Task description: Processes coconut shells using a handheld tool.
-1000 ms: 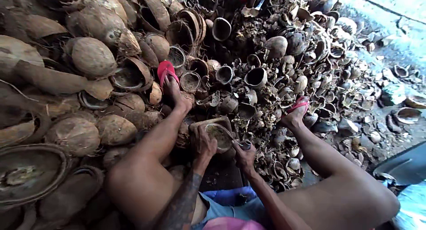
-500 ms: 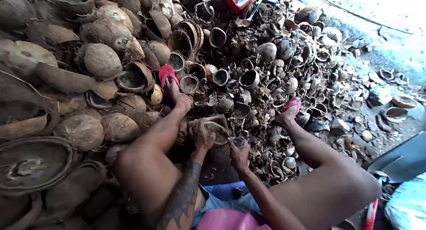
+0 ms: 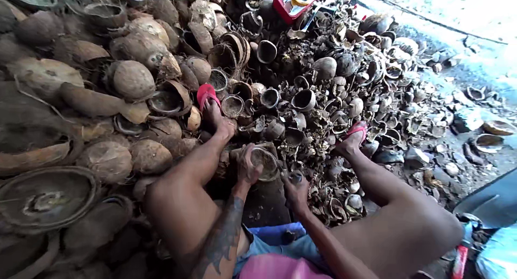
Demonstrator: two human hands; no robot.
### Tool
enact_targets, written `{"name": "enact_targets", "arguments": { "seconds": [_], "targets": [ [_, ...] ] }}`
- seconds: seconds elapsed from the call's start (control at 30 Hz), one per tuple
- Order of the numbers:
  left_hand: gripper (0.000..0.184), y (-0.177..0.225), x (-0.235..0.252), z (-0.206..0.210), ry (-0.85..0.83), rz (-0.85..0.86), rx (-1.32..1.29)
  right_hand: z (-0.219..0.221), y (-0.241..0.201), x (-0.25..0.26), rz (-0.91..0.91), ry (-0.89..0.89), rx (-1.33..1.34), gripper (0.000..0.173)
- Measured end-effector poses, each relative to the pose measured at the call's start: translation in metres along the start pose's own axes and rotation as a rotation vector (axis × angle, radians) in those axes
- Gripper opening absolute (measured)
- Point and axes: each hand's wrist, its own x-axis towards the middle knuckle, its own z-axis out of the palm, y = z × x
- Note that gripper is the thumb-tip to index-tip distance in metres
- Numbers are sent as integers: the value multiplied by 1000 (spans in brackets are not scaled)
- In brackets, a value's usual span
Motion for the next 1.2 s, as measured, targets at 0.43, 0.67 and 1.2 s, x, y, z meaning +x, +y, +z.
{"name": "enact_targets", "arguments": {
  "seconds": [0.43, 0.67, 1.2],
  "targets": [
    [66, -9, 3, -6, 33, -5, -105, -13, 3, 21, -100, -120, -109, 23],
    [57, -3, 17, 3, -23, 108, -119, 7, 31, 53, -177, -35, -58, 24],
    [53, -11, 3, 9, 82, 83, -102, -7, -20, 80, -187, -462, -466, 37]
  ]
}}
